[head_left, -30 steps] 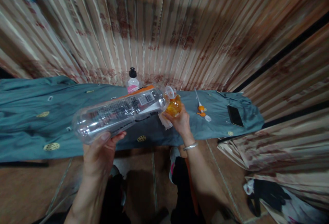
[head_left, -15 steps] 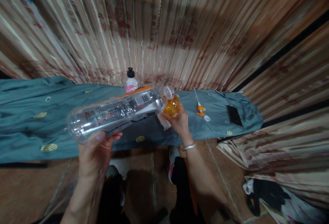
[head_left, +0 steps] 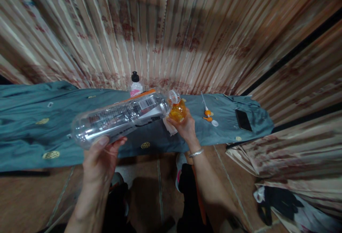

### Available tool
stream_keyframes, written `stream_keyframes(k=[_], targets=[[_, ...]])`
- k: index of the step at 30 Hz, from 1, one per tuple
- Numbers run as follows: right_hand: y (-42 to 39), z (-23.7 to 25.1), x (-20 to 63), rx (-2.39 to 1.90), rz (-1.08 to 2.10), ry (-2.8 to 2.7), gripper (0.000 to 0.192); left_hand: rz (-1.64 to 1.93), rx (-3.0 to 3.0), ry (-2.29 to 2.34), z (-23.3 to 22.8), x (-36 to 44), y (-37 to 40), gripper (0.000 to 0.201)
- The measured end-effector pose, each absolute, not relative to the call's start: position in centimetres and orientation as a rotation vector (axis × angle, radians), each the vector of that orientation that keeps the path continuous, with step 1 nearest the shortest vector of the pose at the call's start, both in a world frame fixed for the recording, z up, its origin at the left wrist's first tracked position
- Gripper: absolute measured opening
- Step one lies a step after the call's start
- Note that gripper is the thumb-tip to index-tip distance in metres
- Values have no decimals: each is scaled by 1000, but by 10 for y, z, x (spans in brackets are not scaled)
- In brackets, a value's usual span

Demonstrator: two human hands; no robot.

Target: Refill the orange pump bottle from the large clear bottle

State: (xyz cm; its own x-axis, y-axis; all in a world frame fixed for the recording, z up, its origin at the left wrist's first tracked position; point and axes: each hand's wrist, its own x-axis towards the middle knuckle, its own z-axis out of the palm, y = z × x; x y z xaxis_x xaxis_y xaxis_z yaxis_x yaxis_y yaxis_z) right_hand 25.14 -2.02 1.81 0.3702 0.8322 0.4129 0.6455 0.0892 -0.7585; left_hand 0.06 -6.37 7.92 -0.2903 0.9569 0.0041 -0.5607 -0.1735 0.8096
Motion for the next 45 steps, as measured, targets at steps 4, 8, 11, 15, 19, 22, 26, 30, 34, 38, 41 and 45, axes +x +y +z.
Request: stream_keyframes(k=[4,8,11,15,19,22,26,30,34,38,41,45], targets=[[-20,17,252,-1646,230,-1345,70,1701,701,887,80,1,-63,28],[-19,17,252,-1661,224,-1338,71,1698,651,898,82,2,-64,33],[-19,18,251,-1676,219,-1335,71,1705,647,880,82,2,-64,38],[-20,21,249,-1666,231,-1352,69,1700,689,847,81,0,-65,46],[-21,22,248,-1676,235,-1345,71,1700,746,839,82,-1,-66,53],[-20,22,248,-1680,239,-1342,71,1711,742,856,84,1,-67,54],[-18,20,249,-1674,236,-1339,72,1737,714,873,86,4,-68,49],[-18,19,249,-1668,223,-1345,72,1741,704,868,86,5,-69,50],[-19,19,249,-1678,223,-1341,74,1733,699,860,85,4,-69,51],[-19,20,248,-1687,233,-1353,74,1732,711,839,85,2,-68,57],[-19,20,248,-1677,222,-1362,75,1734,718,854,84,1,-69,57],[-20,20,248,-1666,213,-1361,73,1726,722,876,84,1,-70,43]])
